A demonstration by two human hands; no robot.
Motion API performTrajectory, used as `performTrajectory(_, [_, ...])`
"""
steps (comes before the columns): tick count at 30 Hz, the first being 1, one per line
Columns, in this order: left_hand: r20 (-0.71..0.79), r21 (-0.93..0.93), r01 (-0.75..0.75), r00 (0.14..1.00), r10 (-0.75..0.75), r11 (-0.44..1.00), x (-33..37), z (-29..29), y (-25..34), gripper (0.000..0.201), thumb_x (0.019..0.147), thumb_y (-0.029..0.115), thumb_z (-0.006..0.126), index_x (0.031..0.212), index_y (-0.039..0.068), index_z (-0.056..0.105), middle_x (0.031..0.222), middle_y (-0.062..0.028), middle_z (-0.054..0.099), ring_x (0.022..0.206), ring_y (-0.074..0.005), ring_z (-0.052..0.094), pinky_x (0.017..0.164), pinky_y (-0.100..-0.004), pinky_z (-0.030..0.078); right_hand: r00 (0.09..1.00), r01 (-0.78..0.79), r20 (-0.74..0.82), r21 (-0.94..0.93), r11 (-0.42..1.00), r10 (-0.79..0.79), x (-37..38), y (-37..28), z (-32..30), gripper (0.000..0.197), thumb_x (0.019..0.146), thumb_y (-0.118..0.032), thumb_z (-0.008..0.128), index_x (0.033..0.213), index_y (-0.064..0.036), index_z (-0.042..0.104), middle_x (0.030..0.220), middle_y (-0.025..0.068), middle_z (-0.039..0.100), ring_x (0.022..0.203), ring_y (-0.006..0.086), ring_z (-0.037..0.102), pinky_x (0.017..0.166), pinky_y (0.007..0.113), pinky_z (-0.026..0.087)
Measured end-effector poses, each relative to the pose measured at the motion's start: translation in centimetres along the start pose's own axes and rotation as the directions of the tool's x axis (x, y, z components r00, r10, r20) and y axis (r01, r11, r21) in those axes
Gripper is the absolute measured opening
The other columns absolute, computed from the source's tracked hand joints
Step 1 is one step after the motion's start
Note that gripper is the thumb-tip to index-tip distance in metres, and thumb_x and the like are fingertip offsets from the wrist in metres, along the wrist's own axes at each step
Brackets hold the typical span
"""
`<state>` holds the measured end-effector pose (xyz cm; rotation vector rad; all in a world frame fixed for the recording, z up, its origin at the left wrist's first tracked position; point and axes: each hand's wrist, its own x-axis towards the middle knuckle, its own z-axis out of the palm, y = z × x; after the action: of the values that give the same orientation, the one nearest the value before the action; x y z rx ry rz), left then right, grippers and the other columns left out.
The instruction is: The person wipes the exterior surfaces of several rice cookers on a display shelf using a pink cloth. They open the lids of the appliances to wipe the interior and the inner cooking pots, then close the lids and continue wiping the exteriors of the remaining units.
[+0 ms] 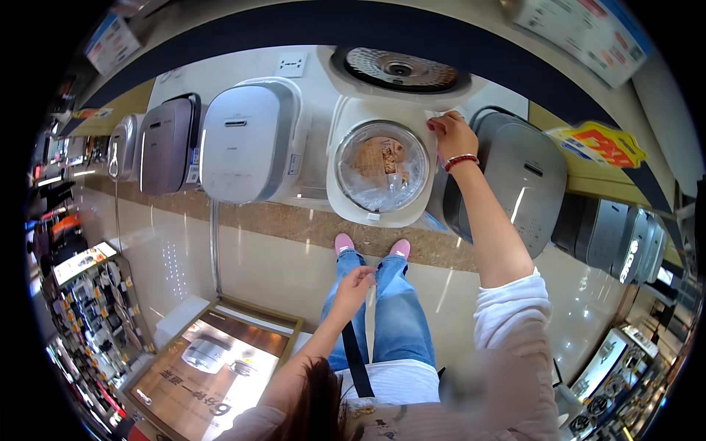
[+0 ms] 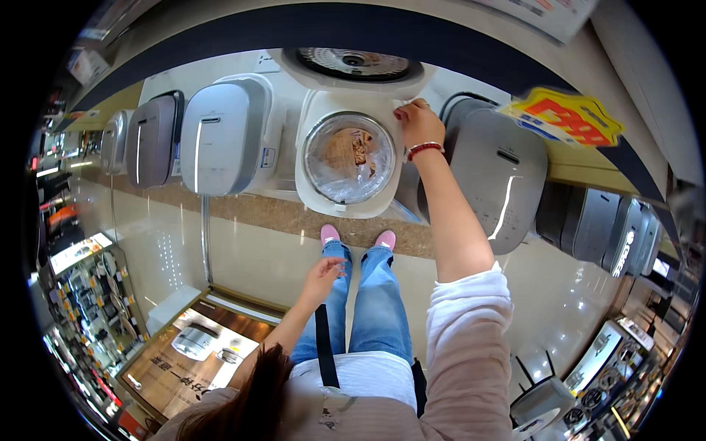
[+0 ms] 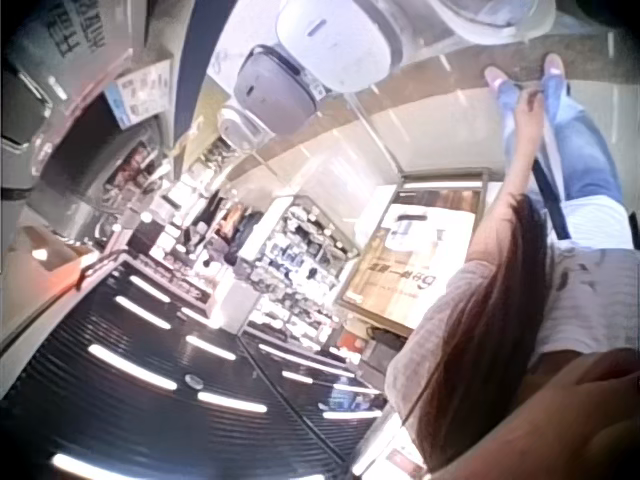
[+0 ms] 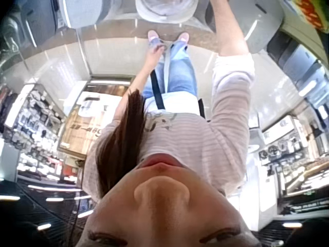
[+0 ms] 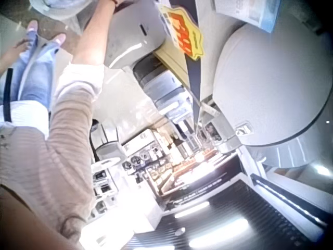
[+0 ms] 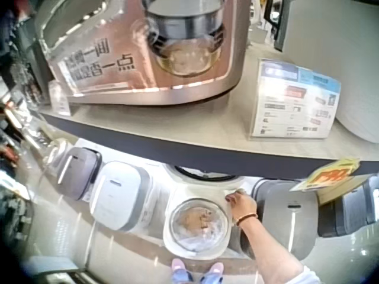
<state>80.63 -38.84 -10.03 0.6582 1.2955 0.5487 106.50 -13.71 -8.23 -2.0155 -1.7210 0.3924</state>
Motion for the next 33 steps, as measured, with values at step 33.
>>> performTrajectory(33, [0.025, 0.022, -0.109, 0.994, 0.108, 0.994, -1.7, -1.2, 3.5, 0.034, 0.090, 0.012, 0.046, 0.123, 0.002, 0.046, 0.111, -0.0078, 0.053, 0.098, -0.0122, 0.052, 0.084, -0.0243, 0.041, 0.871, -0.491, 0.305, 0.518, 0.701, 0.385, -26.3, -9.8, 3.5, 0.016, 0.079, -0.010, 0.056, 0.093, -0.0044, 0.063, 0.083, 0.0090, 0.060, 0.077, 0.0209, 0.057, 0.070, 0.030, 0.045])
